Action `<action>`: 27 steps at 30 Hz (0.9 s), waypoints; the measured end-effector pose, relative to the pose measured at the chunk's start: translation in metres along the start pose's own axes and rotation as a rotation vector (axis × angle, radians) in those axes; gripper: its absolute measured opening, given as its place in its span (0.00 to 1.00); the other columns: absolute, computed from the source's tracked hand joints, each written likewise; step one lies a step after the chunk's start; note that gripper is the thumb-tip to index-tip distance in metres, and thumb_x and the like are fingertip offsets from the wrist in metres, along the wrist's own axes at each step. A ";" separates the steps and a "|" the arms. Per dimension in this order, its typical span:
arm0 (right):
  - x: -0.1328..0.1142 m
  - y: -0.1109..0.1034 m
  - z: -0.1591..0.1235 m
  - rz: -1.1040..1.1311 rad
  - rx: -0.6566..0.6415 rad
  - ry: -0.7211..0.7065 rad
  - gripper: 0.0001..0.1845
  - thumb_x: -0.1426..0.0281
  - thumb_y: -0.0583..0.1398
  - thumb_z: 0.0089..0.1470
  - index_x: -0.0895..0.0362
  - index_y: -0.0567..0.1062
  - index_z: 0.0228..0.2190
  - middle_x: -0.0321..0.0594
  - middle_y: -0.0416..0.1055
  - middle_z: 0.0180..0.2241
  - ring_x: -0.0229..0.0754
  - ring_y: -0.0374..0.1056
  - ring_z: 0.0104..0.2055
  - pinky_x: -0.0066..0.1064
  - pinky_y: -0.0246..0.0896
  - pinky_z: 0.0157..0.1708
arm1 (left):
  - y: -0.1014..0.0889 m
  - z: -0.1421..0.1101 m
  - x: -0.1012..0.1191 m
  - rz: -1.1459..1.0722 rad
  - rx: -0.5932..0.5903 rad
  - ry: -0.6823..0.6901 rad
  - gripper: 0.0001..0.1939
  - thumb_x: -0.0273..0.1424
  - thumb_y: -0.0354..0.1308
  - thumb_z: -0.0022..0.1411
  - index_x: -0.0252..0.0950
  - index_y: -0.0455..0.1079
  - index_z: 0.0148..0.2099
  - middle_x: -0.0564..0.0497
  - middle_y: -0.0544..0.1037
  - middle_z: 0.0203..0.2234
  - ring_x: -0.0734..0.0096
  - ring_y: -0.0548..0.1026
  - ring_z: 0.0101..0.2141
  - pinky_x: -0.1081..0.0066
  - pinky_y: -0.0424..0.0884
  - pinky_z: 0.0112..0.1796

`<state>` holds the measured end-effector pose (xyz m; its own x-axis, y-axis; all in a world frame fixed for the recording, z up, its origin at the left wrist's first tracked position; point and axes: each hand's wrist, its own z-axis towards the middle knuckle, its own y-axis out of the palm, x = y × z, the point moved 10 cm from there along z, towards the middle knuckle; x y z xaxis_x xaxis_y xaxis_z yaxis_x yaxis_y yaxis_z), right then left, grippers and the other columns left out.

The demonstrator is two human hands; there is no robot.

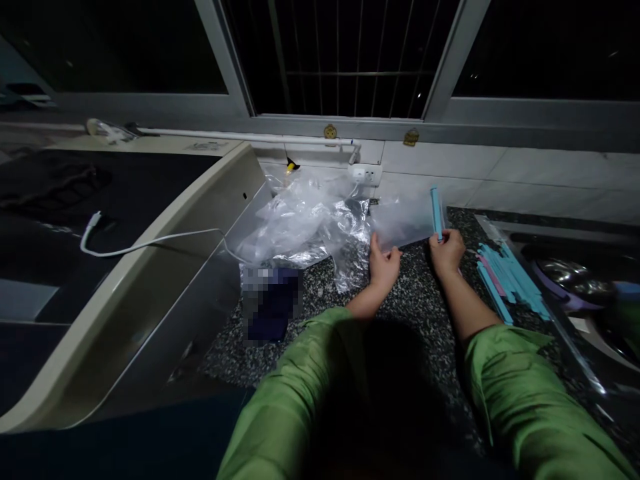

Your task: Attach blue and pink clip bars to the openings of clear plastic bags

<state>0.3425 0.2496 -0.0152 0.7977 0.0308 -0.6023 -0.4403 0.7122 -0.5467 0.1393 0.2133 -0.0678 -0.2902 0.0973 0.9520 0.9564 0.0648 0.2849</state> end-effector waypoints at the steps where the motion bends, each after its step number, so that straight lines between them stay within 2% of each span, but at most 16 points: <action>1: 0.002 0.002 0.003 0.002 0.012 0.021 0.06 0.68 0.53 0.41 0.56 0.64 0.27 0.40 0.65 0.25 0.45 0.62 0.31 0.39 0.59 0.38 | 0.002 0.004 0.005 0.005 0.028 0.043 0.36 0.25 0.50 0.59 0.40 0.36 0.64 0.47 0.74 0.42 0.72 0.75 0.40 0.71 0.68 0.44; 3: 0.005 0.007 0.010 0.004 0.028 0.067 0.07 0.68 0.53 0.41 0.56 0.65 0.27 0.41 0.66 0.26 0.45 0.63 0.31 0.39 0.59 0.38 | 0.004 0.012 0.017 0.004 0.092 0.136 0.37 0.24 0.50 0.59 0.39 0.34 0.64 0.47 0.76 0.40 0.72 0.75 0.40 0.71 0.68 0.44; 5: 0.010 0.013 0.016 0.004 0.032 0.115 0.07 0.69 0.53 0.40 0.57 0.66 0.27 0.42 0.67 0.27 0.45 0.63 0.31 0.39 0.59 0.38 | 0.009 0.024 0.024 -0.014 0.098 0.172 0.39 0.23 0.51 0.58 0.40 0.33 0.65 0.47 0.75 0.41 0.73 0.75 0.41 0.73 0.68 0.44; 11: 0.026 0.025 0.033 -0.012 0.052 0.184 0.09 0.68 0.53 0.39 0.58 0.67 0.26 0.45 0.69 0.26 0.47 0.64 0.31 0.41 0.59 0.38 | 0.012 0.062 0.036 -0.044 0.123 0.199 0.41 0.22 0.50 0.58 0.42 0.30 0.65 0.44 0.67 0.53 0.72 0.73 0.44 0.74 0.69 0.42; 16: 0.039 0.033 0.043 -0.031 0.071 0.217 0.09 0.67 0.53 0.38 0.58 0.67 0.25 0.45 0.69 0.24 0.47 0.64 0.29 0.41 0.60 0.36 | 0.016 0.081 0.042 -0.024 0.082 0.226 0.39 0.22 0.50 0.57 0.44 0.34 0.65 0.44 0.59 0.58 0.72 0.72 0.45 0.73 0.69 0.44; 22: 0.050 0.037 0.047 -0.054 0.068 0.255 0.06 0.68 0.54 0.36 0.56 0.66 0.22 0.45 0.69 0.23 0.49 0.65 0.30 0.42 0.60 0.37 | 0.011 0.089 0.036 0.005 0.097 0.231 0.38 0.20 0.51 0.55 0.44 0.41 0.64 0.43 0.54 0.61 0.69 0.69 0.49 0.70 0.68 0.46; 27: 0.049 0.037 0.048 -0.053 0.040 0.265 0.03 0.70 0.53 0.37 0.55 0.64 0.21 0.44 0.67 0.22 0.51 0.65 0.32 0.45 0.58 0.39 | 0.008 0.073 0.041 0.083 0.076 0.317 0.37 0.20 0.50 0.55 0.43 0.43 0.64 0.46 0.54 0.61 0.66 0.64 0.53 0.67 0.66 0.49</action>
<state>0.3848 0.3114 -0.0373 0.6813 -0.1880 -0.7074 -0.3799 0.7353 -0.5613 0.1324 0.2904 -0.0349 -0.1753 -0.2074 0.9624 0.9675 0.1444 0.2074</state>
